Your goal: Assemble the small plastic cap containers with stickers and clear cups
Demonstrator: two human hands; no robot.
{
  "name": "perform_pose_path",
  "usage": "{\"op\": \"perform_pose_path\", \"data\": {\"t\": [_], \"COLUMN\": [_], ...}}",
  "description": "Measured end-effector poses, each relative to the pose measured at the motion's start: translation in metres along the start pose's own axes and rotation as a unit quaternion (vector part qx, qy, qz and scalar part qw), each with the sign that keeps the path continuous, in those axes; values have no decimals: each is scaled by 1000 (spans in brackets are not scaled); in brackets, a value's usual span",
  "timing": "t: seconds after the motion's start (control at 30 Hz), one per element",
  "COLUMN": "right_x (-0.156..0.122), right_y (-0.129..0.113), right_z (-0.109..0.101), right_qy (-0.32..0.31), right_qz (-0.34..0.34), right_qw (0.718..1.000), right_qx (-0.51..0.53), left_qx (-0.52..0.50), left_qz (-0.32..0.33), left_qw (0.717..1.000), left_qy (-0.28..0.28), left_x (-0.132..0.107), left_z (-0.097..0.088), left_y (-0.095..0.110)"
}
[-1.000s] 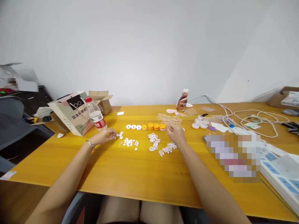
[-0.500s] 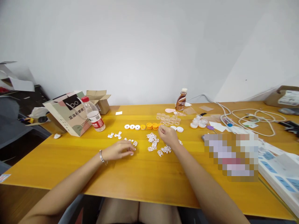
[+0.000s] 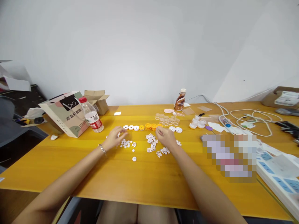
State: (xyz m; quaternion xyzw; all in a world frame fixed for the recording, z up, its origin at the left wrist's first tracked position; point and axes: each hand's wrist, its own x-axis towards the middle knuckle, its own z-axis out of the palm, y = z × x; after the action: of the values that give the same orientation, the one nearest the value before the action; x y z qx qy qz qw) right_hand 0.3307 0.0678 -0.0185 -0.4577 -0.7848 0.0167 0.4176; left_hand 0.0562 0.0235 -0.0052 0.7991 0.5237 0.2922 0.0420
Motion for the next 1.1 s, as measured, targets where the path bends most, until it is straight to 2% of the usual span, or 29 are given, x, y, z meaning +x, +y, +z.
{"op": "perform_pose_path", "data": {"t": [0.1,0.2,0.37,0.53,0.6,0.67,0.73,0.8,0.9,1.1], "right_x": [0,0,0,0,0,-1,-1,-1,-1,0], "right_y": [0,0,-1,-5,-7,-8,-8,-6,-5,-6], "right_z": [0,0,-1,-1,-1,-1,0,0,1,1], "right_qy": [3,9,8,1,0,-2,-6,-8,-9,-5], "right_qz": [-4,-9,-11,-18,-20,-20,-21,-19,-15,-19], "right_qw": [1000,1000,1000,1000,1000,1000,1000,1000,1000,1000], "right_qx": [4,4,6,12,10,8,7,7,7,14], "left_qx": [78,103,99,93,59,-25,-118,-163,-166,-138], "left_qz": [-69,-111,-130,-150,-128,-55,39,107,137,149], "left_qw": [995,988,985,984,990,998,990,970,957,954], "left_qy": [-7,-35,-48,-23,2,2,-65,-145,-193,-218], "left_x": [22,35,43,38,30,18,3,-11,-24,-27], "left_z": [5,12,17,6,-2,-9,-12,-12,-8,-1], "left_y": [-29,-41,-39,-33,-22,-4,16,32,43,40]}}
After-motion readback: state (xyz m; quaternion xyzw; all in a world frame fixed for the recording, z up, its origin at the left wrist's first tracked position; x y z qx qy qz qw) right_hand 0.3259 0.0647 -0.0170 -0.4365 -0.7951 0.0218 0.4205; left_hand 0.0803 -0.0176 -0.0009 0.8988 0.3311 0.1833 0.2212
